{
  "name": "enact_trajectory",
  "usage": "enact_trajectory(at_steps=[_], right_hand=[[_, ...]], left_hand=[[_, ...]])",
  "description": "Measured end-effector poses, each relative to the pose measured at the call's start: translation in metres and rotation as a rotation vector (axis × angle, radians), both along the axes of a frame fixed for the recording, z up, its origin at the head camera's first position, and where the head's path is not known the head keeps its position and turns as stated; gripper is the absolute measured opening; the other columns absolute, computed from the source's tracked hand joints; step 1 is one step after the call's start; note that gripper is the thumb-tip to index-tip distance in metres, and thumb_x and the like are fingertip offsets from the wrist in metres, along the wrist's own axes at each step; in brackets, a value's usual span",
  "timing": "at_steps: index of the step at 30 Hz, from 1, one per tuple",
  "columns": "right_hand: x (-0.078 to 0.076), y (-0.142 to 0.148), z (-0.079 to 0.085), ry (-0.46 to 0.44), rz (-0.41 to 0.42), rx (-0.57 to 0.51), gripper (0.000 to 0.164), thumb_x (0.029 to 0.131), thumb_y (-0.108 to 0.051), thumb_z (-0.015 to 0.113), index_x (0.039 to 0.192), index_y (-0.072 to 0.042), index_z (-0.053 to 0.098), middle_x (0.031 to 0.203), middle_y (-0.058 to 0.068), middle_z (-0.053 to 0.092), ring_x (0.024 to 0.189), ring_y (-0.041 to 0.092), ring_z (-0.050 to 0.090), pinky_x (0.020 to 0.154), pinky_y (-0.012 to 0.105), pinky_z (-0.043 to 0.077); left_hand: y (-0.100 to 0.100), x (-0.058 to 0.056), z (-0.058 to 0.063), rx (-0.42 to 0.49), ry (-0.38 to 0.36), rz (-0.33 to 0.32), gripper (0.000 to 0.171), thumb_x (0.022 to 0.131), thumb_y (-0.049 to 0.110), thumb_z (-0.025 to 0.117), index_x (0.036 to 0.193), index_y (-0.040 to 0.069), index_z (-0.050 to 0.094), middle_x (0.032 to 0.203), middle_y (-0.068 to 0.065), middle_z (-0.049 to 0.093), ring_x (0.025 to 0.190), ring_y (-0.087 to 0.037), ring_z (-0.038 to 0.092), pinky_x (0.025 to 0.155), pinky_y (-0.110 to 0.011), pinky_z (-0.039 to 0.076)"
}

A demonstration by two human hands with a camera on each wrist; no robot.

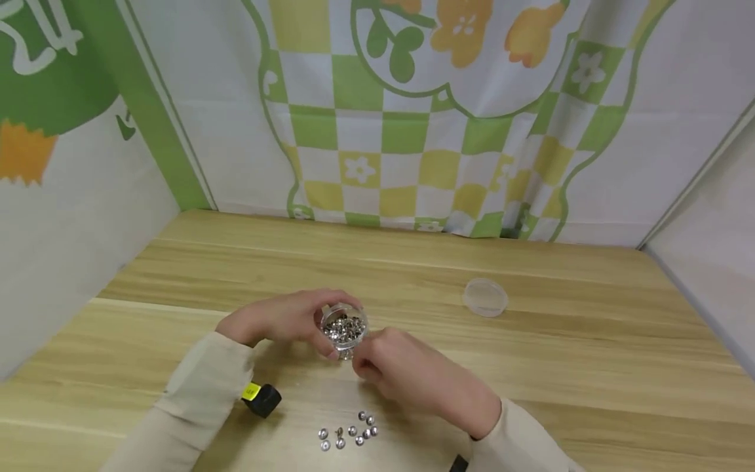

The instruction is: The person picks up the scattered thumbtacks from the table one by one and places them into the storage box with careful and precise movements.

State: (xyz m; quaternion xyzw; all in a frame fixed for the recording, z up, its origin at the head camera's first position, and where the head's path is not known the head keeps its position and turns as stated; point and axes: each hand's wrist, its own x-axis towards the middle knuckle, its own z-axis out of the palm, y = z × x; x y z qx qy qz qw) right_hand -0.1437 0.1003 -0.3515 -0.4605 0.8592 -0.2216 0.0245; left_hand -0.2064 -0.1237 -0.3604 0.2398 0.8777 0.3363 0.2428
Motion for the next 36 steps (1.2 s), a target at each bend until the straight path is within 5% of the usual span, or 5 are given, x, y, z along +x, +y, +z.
enact_trajectory(at_steps=[4,9,19,27,36], right_hand=[[-0.02,-0.013,0.006,0.097,-0.076,-0.139,0.007,0.086,0.001,0.067,0.089,-0.004,0.071,0.083,0.002,0.069,0.075,0.005,0.062,0.067,0.014,0.052],[-0.03,-0.018,0.006,0.089,-0.148,-0.138,0.014,0.086,0.0,0.066,0.1,-0.001,0.07,0.086,0.004,0.068,0.076,0.009,0.063,0.067,0.014,0.052],[0.006,-0.001,0.022,-0.152,0.121,0.24,0.01,0.082,-0.011,0.072,0.078,-0.02,0.071,0.071,-0.019,0.063,0.065,-0.011,0.05,0.063,0.006,0.043],[0.016,-0.014,0.013,-0.137,0.037,0.354,0.013,0.079,-0.009,0.072,0.072,-0.02,0.071,0.064,-0.019,0.06,0.057,-0.007,0.047,0.059,0.009,0.043],[0.008,-0.015,0.016,-0.086,0.046,0.269,0.021,0.081,-0.006,0.067,0.064,-0.018,0.063,0.057,-0.017,0.048,0.052,-0.005,0.037,0.051,0.011,0.038]], left_hand=[[0.001,-0.002,0.0,0.01,-0.012,-0.012,0.075,0.063,0.027,0.089,0.128,0.039,0.054,0.129,0.008,0.058,0.119,-0.016,0.052,0.105,-0.047,0.039],[0.002,0.0,-0.001,0.021,-0.021,-0.01,0.071,0.063,0.027,0.089,0.124,0.04,0.055,0.127,0.013,0.058,0.118,-0.015,0.053,0.105,-0.047,0.039],[0.001,0.003,0.0,0.023,-0.005,0.02,0.075,0.062,0.021,0.09,0.126,0.04,0.056,0.135,0.005,0.055,0.123,-0.018,0.05,0.108,-0.048,0.037],[0.001,0.002,0.001,0.027,0.022,-0.007,0.076,0.064,0.023,0.089,0.13,0.036,0.054,0.132,0.004,0.058,0.12,-0.018,0.052,0.108,-0.048,0.038],[-0.001,0.003,0.0,0.031,0.01,-0.012,0.076,0.063,0.021,0.089,0.129,0.036,0.054,0.132,0.005,0.057,0.12,-0.017,0.051,0.107,-0.045,0.038]])
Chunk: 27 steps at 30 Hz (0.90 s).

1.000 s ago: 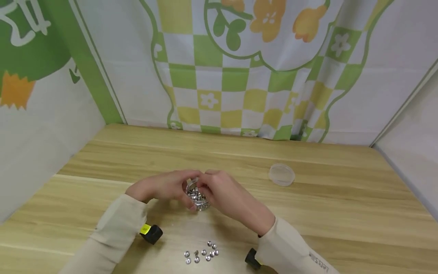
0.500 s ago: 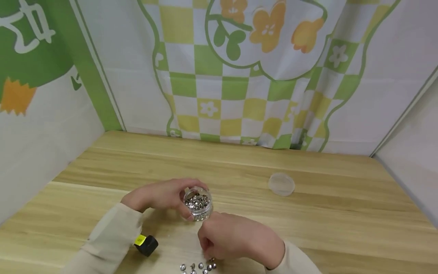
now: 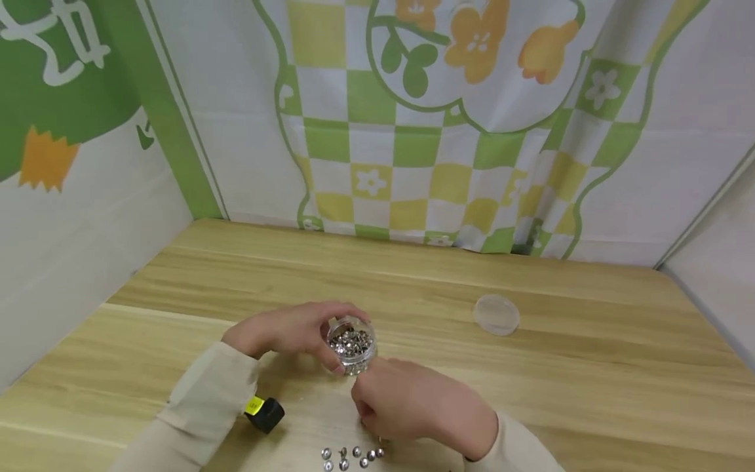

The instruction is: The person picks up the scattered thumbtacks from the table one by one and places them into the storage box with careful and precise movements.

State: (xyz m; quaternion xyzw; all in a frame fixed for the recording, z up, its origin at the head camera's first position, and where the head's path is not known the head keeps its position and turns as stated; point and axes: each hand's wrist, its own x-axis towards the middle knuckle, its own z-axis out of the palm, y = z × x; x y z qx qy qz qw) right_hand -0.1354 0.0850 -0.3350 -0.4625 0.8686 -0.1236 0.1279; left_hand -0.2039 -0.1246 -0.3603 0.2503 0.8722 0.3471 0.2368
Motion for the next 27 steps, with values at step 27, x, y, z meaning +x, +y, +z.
enact_trajectory(at_steps=[27], right_hand=[[0.02,0.024,-0.014,0.026,-0.063,0.024,0.019,0.085,-0.017,0.07,0.07,-0.025,0.064,0.067,-0.021,0.053,0.061,-0.006,0.044,0.059,0.012,0.042]], left_hand=[[0.002,-0.001,-0.001,-0.013,0.003,0.014,0.073,0.064,0.021,0.088,0.126,0.039,0.055,0.129,0.005,0.059,0.117,-0.017,0.053,0.105,-0.046,0.04]])
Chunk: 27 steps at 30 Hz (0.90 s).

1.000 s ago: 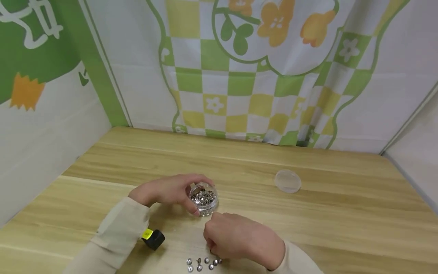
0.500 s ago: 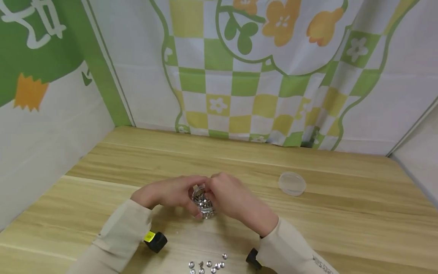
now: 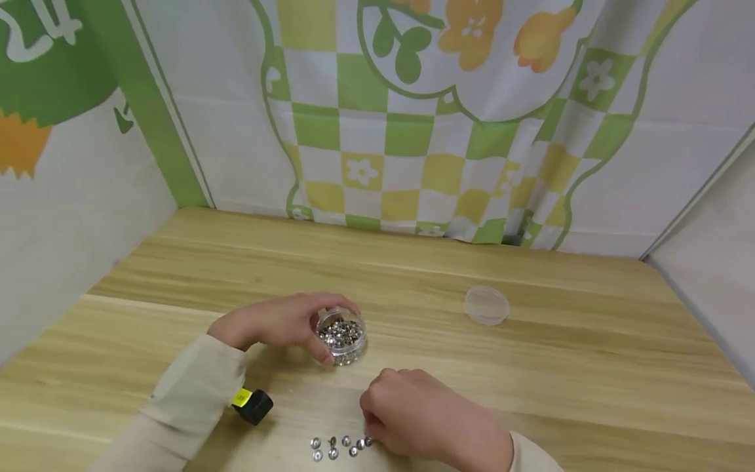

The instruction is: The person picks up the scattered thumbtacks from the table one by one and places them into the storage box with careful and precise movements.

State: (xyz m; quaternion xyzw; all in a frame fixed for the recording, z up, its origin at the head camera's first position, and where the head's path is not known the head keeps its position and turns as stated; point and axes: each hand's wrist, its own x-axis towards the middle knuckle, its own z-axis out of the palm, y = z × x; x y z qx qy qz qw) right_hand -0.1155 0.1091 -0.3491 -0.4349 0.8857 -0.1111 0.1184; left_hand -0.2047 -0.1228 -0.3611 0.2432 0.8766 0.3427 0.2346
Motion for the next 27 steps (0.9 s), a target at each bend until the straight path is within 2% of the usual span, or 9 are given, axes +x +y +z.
enact_trajectory(at_steps=[4,6,12,15,17,21,24,27], right_hand=[[-0.002,-0.004,-0.001,0.01,-0.011,0.019,0.024,0.084,-0.011,0.068,0.065,-0.023,0.061,0.063,-0.019,0.052,0.056,-0.004,0.04,0.055,0.013,0.04],[-0.006,-0.006,0.001,0.056,-0.019,-0.033,0.023,0.084,-0.01,0.068,0.066,-0.022,0.061,0.064,-0.017,0.053,0.057,-0.003,0.041,0.055,0.013,0.04],[-0.038,-0.024,0.005,0.264,-0.086,-0.254,0.006,0.087,-0.009,0.069,0.082,-0.013,0.069,0.078,-0.007,0.066,0.066,0.002,0.055,0.059,0.016,0.048],[-0.053,-0.033,0.004,0.291,-0.108,-0.256,0.003,0.086,-0.007,0.068,0.087,-0.01,0.07,0.082,-0.003,0.068,0.07,0.005,0.06,0.061,0.016,0.049],[-0.056,-0.035,0.003,0.289,-0.115,-0.239,0.004,0.086,-0.007,0.068,0.087,-0.009,0.071,0.083,-0.002,0.069,0.071,0.006,0.061,0.062,0.017,0.05],[-0.047,-0.027,0.001,0.314,-0.114,-0.247,0.002,0.086,-0.012,0.07,0.086,-0.012,0.072,0.083,-0.005,0.069,0.073,0.005,0.062,0.066,0.019,0.052],[-0.028,-0.015,0.001,0.309,-0.076,-0.277,0.004,0.086,-0.015,0.071,0.083,-0.016,0.07,0.081,-0.009,0.067,0.072,0.0,0.058,0.065,0.016,0.05],[-0.006,-0.003,0.0,0.238,0.006,-0.258,0.006,0.088,-0.018,0.07,0.083,-0.021,0.068,0.08,-0.015,0.063,0.072,-0.006,0.052,0.065,0.01,0.046]], left_hand=[[-0.001,0.0,0.0,0.01,-0.007,0.0,0.074,0.063,0.02,0.089,0.127,0.038,0.055,0.129,0.006,0.058,0.116,-0.016,0.053,0.106,-0.045,0.04],[0.0,0.0,-0.001,0.019,-0.007,-0.012,0.074,0.064,0.02,0.089,0.127,0.037,0.056,0.129,0.005,0.058,0.115,-0.016,0.053,0.105,-0.044,0.04],[0.002,-0.003,0.0,0.012,-0.019,-0.026,0.073,0.064,0.023,0.089,0.126,0.038,0.055,0.126,0.008,0.059,0.114,-0.015,0.054,0.104,-0.044,0.04],[0.001,-0.003,0.001,0.006,-0.02,-0.018,0.072,0.063,0.024,0.089,0.125,0.038,0.056,0.124,0.009,0.06,0.114,-0.014,0.054,0.105,-0.044,0.04],[0.001,-0.002,0.002,0.005,-0.02,-0.016,0.071,0.063,0.023,0.089,0.125,0.037,0.056,0.123,0.009,0.061,0.111,-0.014,0.055,0.103,-0.043,0.041],[0.0,-0.001,0.002,0.002,-0.023,-0.017,0.074,0.063,0.025,0.089,0.127,0.038,0.055,0.126,0.008,0.059,0.11,-0.015,0.054,0.101,-0.043,0.042],[0.0,-0.001,0.002,-0.002,-0.02,-0.009,0.076,0.063,0.024,0.089,0.13,0.036,0.054,0.13,0.005,0.057,0.114,-0.016,0.053,0.103,-0.045,0.04],[0.0,0.0,0.002,-0.004,-0.02,0.004,0.078,0.063,0.022,0.089,0.131,0.035,0.054,0.132,0.004,0.057,0.117,-0.017,0.053,0.106,-0.046,0.039]])
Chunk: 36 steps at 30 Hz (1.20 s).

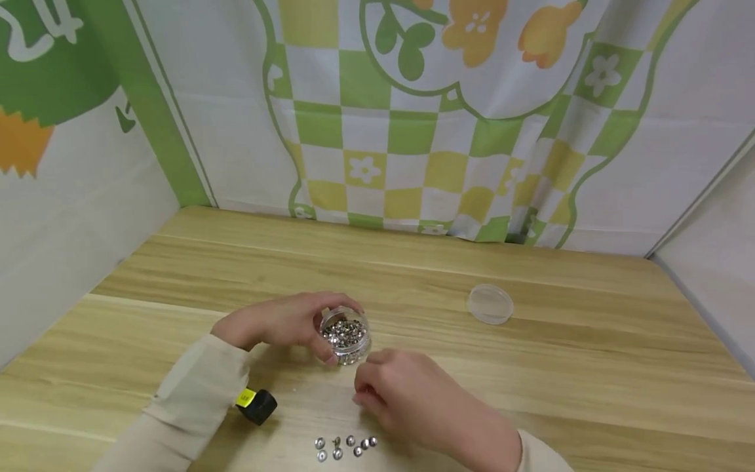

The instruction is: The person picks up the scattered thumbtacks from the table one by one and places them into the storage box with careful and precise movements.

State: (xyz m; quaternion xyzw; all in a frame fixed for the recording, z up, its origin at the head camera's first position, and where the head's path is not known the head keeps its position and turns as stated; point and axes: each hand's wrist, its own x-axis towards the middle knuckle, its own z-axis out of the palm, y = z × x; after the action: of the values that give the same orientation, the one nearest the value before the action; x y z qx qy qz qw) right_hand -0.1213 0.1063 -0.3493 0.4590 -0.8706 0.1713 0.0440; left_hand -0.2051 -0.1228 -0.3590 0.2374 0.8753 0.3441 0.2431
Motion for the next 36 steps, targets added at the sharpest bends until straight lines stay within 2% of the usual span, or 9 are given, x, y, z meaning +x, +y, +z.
enact_trajectory(at_steps=[2,6,11,14,17,22,27,31,36], right_hand=[[0.012,0.006,-0.002,-0.066,0.043,0.053,0.01,0.09,-0.019,0.067,0.081,-0.024,0.066,0.077,-0.018,0.057,0.07,-0.008,0.048,0.064,0.007,0.042],[0.023,0.01,-0.007,-0.158,0.037,0.157,0.015,0.091,-0.019,0.065,0.079,-0.027,0.063,0.074,-0.021,0.05,0.067,-0.008,0.043,0.061,0.008,0.04],[0.023,0.009,-0.012,-0.106,0.046,0.231,0.018,0.087,-0.015,0.068,0.074,-0.026,0.062,0.07,-0.019,0.05,0.064,-0.007,0.042,0.059,0.01,0.04],[0.022,0.006,-0.007,-0.076,0.021,0.205,0.02,0.086,-0.014,0.068,0.072,-0.025,0.061,0.069,-0.018,0.048,0.062,-0.006,0.041,0.058,0.01,0.038],[0.01,-0.004,0.001,-0.041,-0.025,0.1,0.014,0.086,-0.013,0.069,0.076,-0.022,0.065,0.072,-0.015,0.055,0.064,-0.005,0.046,0.06,0.012,0.043],[-0.029,-0.029,0.004,0.056,-0.07,-0.062,0.007,0.085,-0.004,0.068,0.083,-0.011,0.068,0.083,-0.004,0.067,0.066,0.001,0.053,0.058,0.013,0.046],[-0.044,-0.032,0.0,0.06,-0.073,-0.075,0.008,0.084,-0.001,0.066,0.084,-0.009,0.066,0.085,-0.002,0.067,0.063,0.002,0.05,0.055,0.012,0.043],[-0.033,-0.024,0.001,0.051,-0.088,-0.044,0.006,0.085,-0.008,0.069,0.083,-0.013,0.068,0.085,-0.006,0.067,0.068,0.002,0.054,0.06,0.015,0.047],[0.002,-0.006,0.002,0.002,0.028,0.033,0.012,0.086,-0.015,0.069,0.078,-0.023,0.065,0.075,-0.017,0.058,0.068,-0.006,0.048,0.063,0.008,0.042]], left_hand=[[0.0,0.0,0.0,-0.005,0.003,0.003,0.078,0.063,0.022,0.089,0.131,0.036,0.054,0.131,0.005,0.057,0.118,-0.017,0.053,0.106,-0.045,0.039],[-0.001,-0.001,0.0,-0.002,0.012,0.0,0.077,0.063,0.02,0.089,0.13,0.035,0.054,0.13,0.005,0.057,0.117,-0.017,0.053,0.106,-0.045,0.039],[-0.002,0.001,-0.002,0.015,-0.001,0.005,0.077,0.063,0.02,0.089,0.13,0.036,0.054,0.129,0.006,0.058,0.115,-0.016,0.053,0.105,-0.044,0.039],[-0.002,0.001,-0.004,0.026,0.002,-0.007,0.077,0.063,0.022,0.089,0.131,0.035,0.054,0.129,0.005,0.058,0.116,-0.016,0.053,0.105,-0.045,0.04],[-0.002,0.001,-0.004,0.024,0.01,-0.015,0.077,0.064,0.023,0.089,0.131,0.035,0.054,0.13,0.005,0.057,0.116,-0.016,0.052,0.105,-0.045,0.04],[-0.004,0.0,-0.005,0.023,0.006,-0.024,0.074,0.064,0.021,0.089,0.129,0.035,0.055,0.125,0.009,0.059,0.113,-0.014,0.054,0.103,-0.043,0.041],[-0.003,-0.002,-0.006,0.033,0.012,-0.043,0.074,0.065,0.024,0.089,0.129,0.036,0.054,0.125,0.011,0.06,0.115,-0.013,0.054,0.104,-0.043,0.041],[-0.002,-0.001,-0.004,0.015,0.003,-0.026,0.076,0.064,0.026,0.089,0.129,0.038,0.054,0.128,0.008,0.058,0.115,-0.015,0.053,0.104,-0.045,0.04],[-0.001,0.0,-0.001,0.007,0.001,-0.001,0.077,0.063,0.023,0.09,0.129,0.039,0.054,0.132,0.005,0.057,0.118,-0.017,0.052,0.107,-0.046,0.038]])
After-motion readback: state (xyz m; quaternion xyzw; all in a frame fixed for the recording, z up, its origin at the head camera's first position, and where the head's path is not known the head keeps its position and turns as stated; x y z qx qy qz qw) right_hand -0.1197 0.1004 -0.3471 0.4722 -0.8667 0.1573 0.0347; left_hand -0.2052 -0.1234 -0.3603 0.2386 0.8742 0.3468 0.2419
